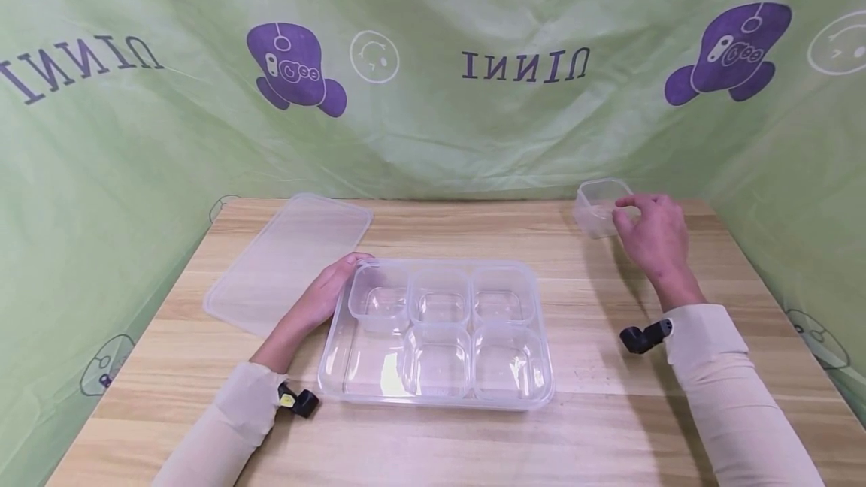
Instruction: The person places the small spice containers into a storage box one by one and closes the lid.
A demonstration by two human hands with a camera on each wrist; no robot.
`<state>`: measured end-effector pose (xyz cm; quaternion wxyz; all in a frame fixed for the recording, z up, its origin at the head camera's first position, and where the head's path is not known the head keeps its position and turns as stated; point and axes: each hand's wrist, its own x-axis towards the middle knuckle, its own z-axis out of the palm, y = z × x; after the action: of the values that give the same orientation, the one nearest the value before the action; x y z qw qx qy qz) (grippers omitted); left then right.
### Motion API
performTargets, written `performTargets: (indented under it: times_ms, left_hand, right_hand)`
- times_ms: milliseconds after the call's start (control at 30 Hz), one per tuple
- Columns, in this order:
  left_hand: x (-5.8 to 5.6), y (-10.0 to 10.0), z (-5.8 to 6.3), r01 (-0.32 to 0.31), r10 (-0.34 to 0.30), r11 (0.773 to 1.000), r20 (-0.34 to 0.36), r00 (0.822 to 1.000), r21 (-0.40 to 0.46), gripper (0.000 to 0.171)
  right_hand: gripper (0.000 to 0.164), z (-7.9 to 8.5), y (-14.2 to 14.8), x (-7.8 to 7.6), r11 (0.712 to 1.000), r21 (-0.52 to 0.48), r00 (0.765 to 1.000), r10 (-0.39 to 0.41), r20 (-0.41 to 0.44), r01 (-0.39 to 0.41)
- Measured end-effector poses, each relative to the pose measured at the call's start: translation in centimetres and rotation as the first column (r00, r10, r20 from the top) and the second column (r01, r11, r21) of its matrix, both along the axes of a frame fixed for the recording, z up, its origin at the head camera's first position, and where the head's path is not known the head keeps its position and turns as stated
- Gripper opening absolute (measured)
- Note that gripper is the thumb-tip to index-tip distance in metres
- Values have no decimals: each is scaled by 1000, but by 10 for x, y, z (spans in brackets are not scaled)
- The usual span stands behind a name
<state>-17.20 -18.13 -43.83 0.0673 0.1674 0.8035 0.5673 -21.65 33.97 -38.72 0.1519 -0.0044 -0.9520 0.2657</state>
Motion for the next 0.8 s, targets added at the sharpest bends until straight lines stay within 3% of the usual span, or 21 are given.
performTargets:
  times_ms: [400,800]
  left_hand:
    - [1,1,1,-3,3,1000,10,1000,5,52]
    - [1,0,1,6,-6,1000,1,1000,-1,49]
  right_hand:
    - [39,-3,10,0,1000,16,999,-16,49,16]
    - [34,-7,14,1,1000,22,999,-13,43,12]
